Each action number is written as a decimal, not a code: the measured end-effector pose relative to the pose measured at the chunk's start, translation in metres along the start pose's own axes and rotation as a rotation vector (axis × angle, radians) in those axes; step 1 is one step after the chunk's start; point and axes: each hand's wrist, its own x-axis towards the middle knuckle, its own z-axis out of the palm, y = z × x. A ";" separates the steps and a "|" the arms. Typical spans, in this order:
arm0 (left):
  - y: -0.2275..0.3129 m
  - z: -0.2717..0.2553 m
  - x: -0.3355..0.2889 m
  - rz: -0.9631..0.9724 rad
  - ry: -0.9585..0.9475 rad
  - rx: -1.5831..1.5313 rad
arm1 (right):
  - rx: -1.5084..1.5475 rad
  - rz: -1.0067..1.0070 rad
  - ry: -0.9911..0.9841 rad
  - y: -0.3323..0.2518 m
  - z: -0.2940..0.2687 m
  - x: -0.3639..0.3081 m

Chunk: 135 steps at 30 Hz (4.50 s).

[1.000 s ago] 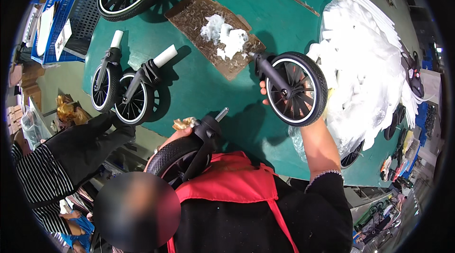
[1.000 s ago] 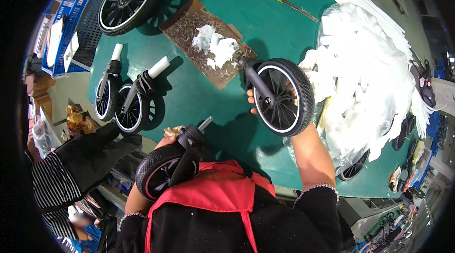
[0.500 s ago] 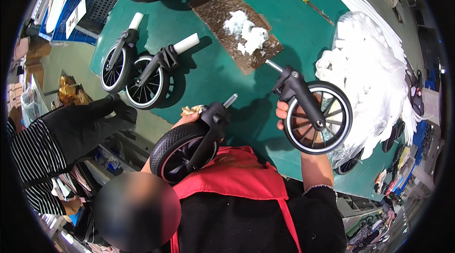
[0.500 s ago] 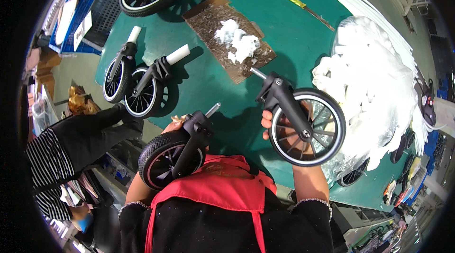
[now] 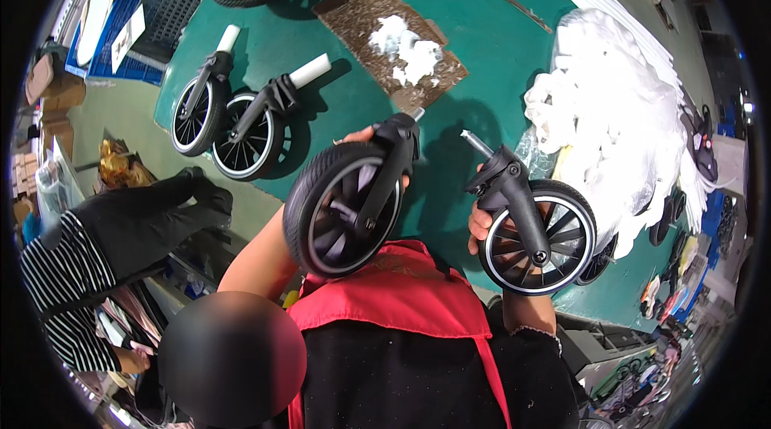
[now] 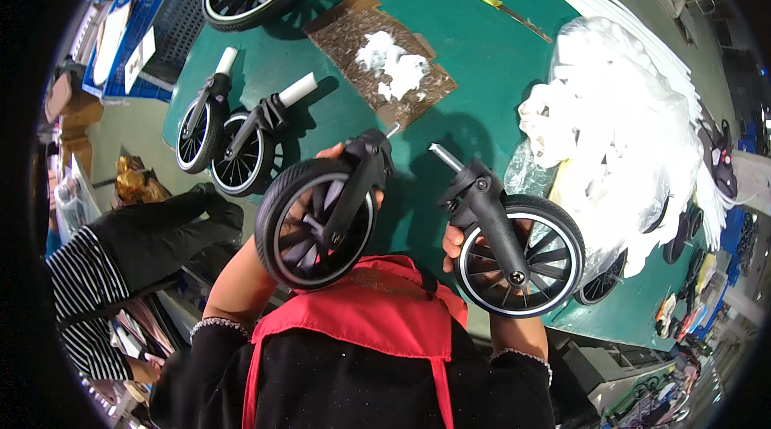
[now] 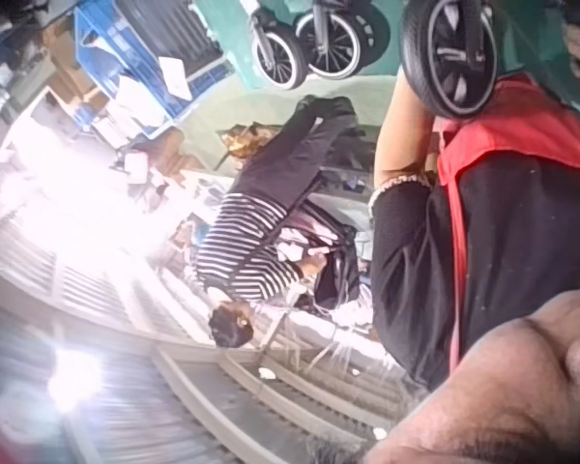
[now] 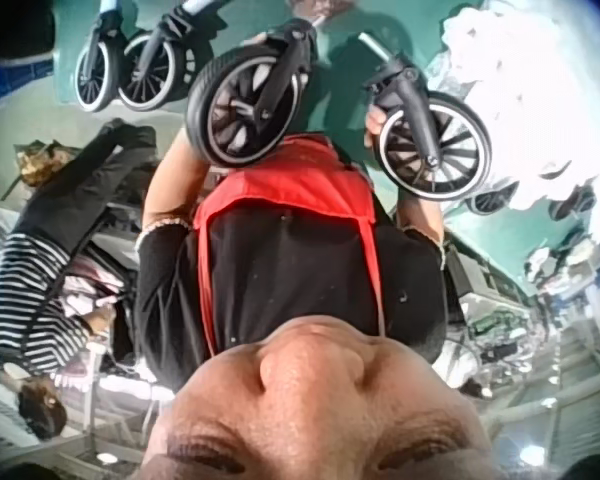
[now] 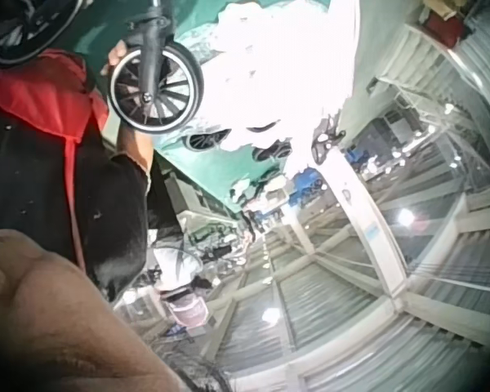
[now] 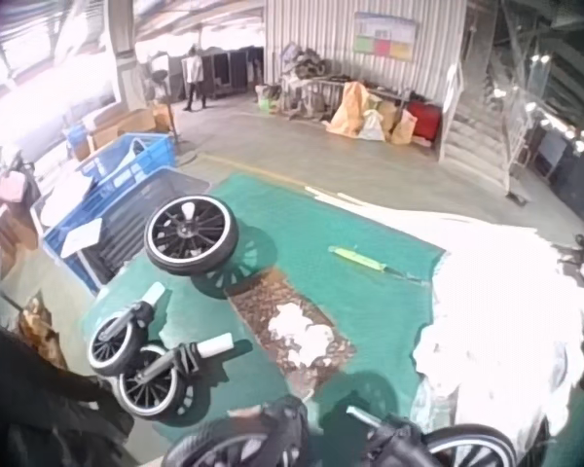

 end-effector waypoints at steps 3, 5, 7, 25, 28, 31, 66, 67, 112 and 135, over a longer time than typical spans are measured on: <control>0.000 0.011 0.022 0.153 0.129 0.049 | 0.067 -0.057 -0.043 -0.004 -0.014 -0.020; -0.001 0.011 0.031 0.262 0.076 0.147 | 0.107 -0.083 -0.078 -0.007 -0.024 -0.030; 0.009 -0.019 0.043 0.247 -0.017 0.254 | 0.128 -0.110 -0.039 -0.007 -0.031 -0.040; 0.016 0.010 0.054 0.304 0.250 0.567 | 0.151 -0.190 0.026 -0.012 -0.044 -0.037; 0.010 0.002 0.062 0.233 0.198 0.281 | 0.113 -0.178 0.064 -0.008 -0.041 -0.035; 0.028 -0.025 0.051 0.115 0.122 0.262 | 0.024 -0.183 0.168 -0.002 -0.041 -0.038; -0.049 -0.002 -0.034 0.154 0.355 0.727 | -2.334 0.198 1.789 -0.300 -0.074 -0.091; -0.053 0.004 -0.032 0.182 0.352 0.730 | -2.184 -0.001 1.732 -0.300 -0.059 -0.095; -0.054 0.017 -0.085 0.114 -0.138 0.924 | -0.900 -0.732 0.272 0.063 0.094 -0.009; -0.066 0.015 -0.082 0.046 -0.348 0.885 | -1.653 -0.524 -0.118 0.056 0.134 -0.003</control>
